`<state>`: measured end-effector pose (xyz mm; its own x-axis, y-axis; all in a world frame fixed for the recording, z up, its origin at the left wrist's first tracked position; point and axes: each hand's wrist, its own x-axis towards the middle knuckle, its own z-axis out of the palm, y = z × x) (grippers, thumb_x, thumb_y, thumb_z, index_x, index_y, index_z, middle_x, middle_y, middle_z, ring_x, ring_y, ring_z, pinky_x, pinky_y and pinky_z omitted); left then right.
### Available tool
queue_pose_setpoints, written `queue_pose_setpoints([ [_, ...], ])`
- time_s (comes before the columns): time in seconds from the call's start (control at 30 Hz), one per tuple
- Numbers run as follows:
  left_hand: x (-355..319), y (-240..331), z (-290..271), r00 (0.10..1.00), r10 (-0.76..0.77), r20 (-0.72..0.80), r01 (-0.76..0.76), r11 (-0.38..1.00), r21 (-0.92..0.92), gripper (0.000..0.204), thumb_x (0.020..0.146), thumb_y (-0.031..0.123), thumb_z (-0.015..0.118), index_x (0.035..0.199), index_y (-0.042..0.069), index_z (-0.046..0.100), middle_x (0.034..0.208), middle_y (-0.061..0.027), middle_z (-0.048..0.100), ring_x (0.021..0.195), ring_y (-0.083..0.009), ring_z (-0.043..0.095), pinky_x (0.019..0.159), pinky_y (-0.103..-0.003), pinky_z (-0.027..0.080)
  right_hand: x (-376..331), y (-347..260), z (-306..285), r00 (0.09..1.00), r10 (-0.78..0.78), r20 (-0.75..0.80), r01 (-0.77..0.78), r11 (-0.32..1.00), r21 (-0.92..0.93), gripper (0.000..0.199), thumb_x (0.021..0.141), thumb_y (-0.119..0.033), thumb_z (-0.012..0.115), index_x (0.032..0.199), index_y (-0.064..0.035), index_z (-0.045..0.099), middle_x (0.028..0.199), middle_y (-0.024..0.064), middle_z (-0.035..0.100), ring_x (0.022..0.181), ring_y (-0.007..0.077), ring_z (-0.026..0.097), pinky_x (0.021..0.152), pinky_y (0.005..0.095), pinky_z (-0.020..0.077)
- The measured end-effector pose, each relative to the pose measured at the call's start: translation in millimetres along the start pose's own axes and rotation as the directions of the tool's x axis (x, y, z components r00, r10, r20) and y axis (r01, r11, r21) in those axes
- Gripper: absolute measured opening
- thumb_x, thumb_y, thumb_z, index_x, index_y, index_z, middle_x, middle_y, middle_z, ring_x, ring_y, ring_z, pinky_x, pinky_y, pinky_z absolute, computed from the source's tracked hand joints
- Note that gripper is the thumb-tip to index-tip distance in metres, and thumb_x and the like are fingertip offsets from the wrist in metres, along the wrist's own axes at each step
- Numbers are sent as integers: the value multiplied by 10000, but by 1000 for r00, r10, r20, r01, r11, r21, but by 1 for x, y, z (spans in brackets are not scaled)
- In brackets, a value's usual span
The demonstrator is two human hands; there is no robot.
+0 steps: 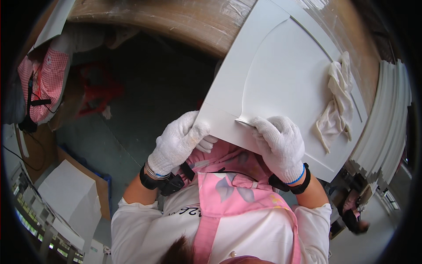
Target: Cleaning, scraping, and wiping residue from white cabinet door panels at a workbench.
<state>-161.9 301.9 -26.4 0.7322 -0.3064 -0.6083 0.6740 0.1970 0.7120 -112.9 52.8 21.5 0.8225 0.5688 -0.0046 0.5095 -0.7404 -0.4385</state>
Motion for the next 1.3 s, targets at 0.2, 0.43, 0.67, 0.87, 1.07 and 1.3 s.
queue_pose_setpoints([
  [0.2,2,-3,1,997,80,-9,-81,996,-34,462,1005,385,565,1096,-68,555,898,-130,679,759,-154,670,712,-309,580,-1,-5,10,997,-11,-75,3,995,-100,337,713,-96,680,1048,-112,658,813,49,599,756,254,617,623,369,496],
  [0.43,3,-4,3,994,97,-44,-97,995,23,491,1007,418,545,1090,-66,550,866,-144,687,719,-200,697,688,-305,573,4,-7,18,997,-52,-51,45,990,-132,348,720,-121,657,1067,-103,652,835,36,607,754,233,620,625,363,506],
  [0.67,3,-1,3,995,94,-33,-93,995,27,481,1012,406,537,1082,-69,554,861,-147,687,712,-208,698,678,-311,579,-2,-8,15,993,-117,-8,110,952,-284,394,684,-141,650,1073,-83,644,842,22,601,742,196,614,599,321,496],
  [0.87,2,-3,3,994,89,-60,-88,996,11,449,1016,375,535,1073,-69,557,853,-153,691,703,-209,699,668,-313,583,-2,-9,12,995,-98,3,96,967,-235,324,731,-85,679,1052,-60,645,801,51,590,719,243,602,618,369,486],
  [1.07,4,-3,3,995,92,-41,-92,996,-2,426,1020,355,531,1066,-68,558,848,-152,689,702,-205,697,670,-315,583,0,-2,24,989,-135,-54,121,969,-216,387,697,-132,649,1082,-89,636,843,32,605,729,217,614,585,339,495],
  [1.3,5,-1,0,999,51,-4,-50,998,48,538,985,382,601,1248,-76,496,1032,-196,669,849,-197,688,772,-336,592,14,4,13,946,90,-312,-27,979,202,263,794,-14,694,1048,-54,639,843,91,614,712,269,606,619,363,492],
])
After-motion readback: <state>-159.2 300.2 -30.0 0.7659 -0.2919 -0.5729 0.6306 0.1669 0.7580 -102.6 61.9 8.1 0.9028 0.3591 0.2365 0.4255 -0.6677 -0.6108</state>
